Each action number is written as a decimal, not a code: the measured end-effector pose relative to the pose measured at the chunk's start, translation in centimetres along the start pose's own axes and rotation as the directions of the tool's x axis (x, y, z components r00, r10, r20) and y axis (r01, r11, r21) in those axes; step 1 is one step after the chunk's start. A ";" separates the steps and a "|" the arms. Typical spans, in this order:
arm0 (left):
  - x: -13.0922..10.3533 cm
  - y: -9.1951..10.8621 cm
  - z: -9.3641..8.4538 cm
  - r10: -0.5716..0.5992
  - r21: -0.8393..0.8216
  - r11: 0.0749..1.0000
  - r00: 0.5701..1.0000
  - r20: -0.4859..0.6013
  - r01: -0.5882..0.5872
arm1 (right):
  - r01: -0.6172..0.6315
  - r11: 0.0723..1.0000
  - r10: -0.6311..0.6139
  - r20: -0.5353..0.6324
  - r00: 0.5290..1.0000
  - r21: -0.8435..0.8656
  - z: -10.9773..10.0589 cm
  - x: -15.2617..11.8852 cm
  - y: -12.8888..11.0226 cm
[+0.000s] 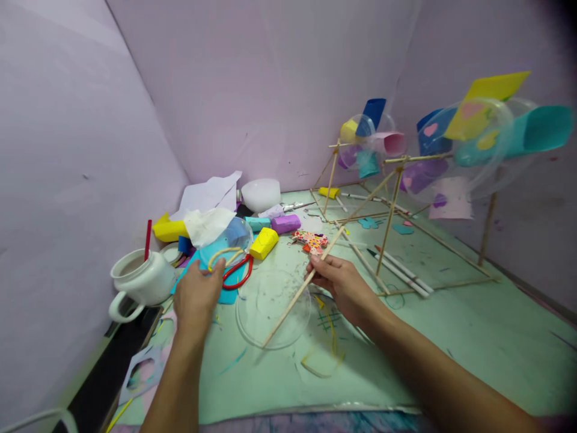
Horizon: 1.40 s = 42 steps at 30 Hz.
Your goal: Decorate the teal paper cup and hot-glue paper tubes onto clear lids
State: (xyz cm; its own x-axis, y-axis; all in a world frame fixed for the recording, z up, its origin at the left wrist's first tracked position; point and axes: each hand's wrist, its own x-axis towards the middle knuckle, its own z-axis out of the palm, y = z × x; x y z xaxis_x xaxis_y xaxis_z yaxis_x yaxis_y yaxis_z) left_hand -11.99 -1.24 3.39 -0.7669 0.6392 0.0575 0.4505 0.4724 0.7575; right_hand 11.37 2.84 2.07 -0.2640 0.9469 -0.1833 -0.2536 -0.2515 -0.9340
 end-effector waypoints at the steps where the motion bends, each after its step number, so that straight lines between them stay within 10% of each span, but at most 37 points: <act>1: -0.1 -0.2 -0.3 0.006 0.123 0.992 0.998 0.065 -0.014 | -0.015 1.000 0.015 0.005 1.000 -0.002 0.0 0.0 0.0; 6: -1.4 -0.4 0.2 0.026 0.519 0.817 0.916 0.401 -0.250 | -0.075 0.997 0.075 0.020 0.997 -0.016 0.0 0.1 0.1; 15: -2.7 0.5 0.7 0.167 0.079 0.973 0.895 0.414 -0.218 | 0.101 0.992 -0.098 -0.039 0.994 0.070 -0.4 0.0 -0.4; 19: -3.0 0.7 0.1 0.235 -0.353 0.923 0.950 0.204 -0.153 | 0.632 0.775 -0.615 -0.216 0.758 0.011 -1.1 -1.0 -1.1; 23: -3.5 0.5 0.3 0.291 -0.498 0.847 0.946 0.140 -0.187 | 0.817 0.538 -0.843 -0.101 0.529 -0.208 -1.3 -1.7 -0.9; 42: -4.4 0.6 0.4 0.389 -0.599 0.766 0.910 0.142 -0.234 | 0.911 0.261 -0.955 0.051 0.291 -0.319 -1.3 -2.0 0.0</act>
State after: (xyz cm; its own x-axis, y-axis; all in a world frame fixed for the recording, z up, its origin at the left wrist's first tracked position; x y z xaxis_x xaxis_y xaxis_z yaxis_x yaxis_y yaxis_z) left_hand -8.17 -3.52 3.27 -0.4578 0.8517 0.2548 0.2506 -0.1514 0.9562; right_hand 13.15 1.19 2.07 0.1177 0.5058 0.8546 -0.0099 0.8611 -0.5083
